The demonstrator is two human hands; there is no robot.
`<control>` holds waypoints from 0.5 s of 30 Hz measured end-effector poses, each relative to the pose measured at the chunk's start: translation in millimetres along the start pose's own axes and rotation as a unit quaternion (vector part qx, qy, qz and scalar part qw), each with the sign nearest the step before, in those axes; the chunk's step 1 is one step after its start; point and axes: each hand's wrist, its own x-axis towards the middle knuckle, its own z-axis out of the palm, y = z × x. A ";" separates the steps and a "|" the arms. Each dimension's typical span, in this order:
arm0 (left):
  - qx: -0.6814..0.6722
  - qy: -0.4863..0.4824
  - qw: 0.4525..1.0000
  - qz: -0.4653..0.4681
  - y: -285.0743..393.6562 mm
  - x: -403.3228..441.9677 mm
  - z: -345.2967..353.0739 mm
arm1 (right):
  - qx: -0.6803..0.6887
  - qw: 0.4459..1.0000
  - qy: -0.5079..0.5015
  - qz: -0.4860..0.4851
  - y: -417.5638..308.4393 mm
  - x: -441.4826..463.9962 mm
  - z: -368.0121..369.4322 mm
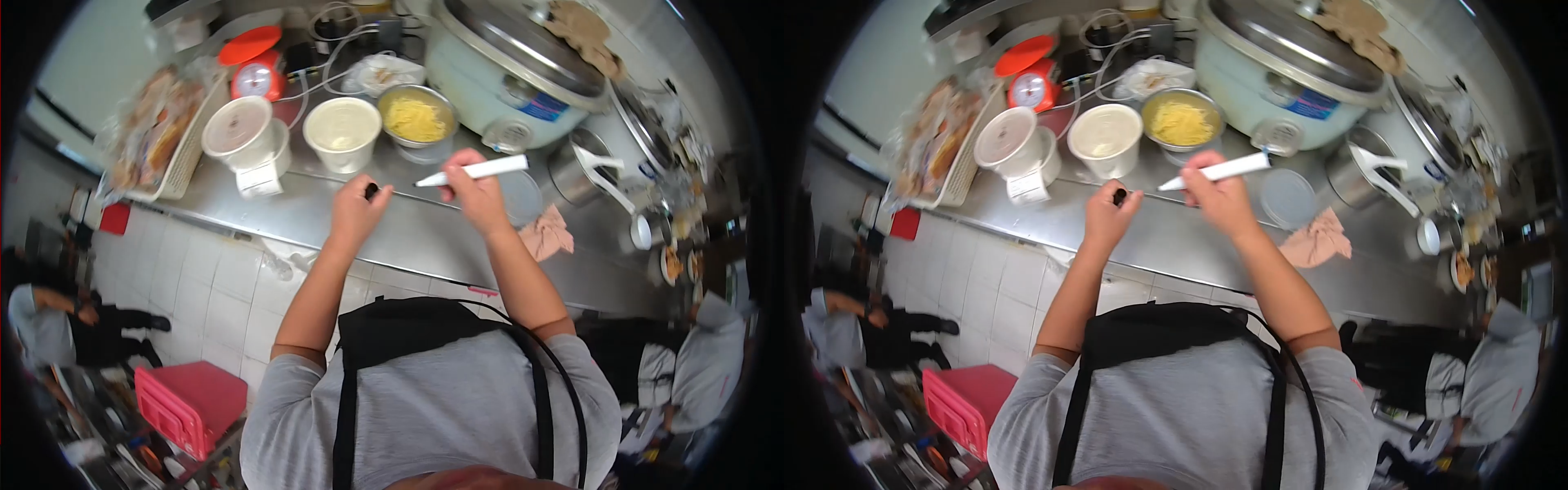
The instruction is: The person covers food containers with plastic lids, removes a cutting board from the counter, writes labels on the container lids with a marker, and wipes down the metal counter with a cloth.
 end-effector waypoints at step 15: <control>-0.142 -0.271 0.947 0.093 115.1 -33.2 162.2 | -0.169 0.976 0.103 -0.088 -18.3 -95.0 -145.2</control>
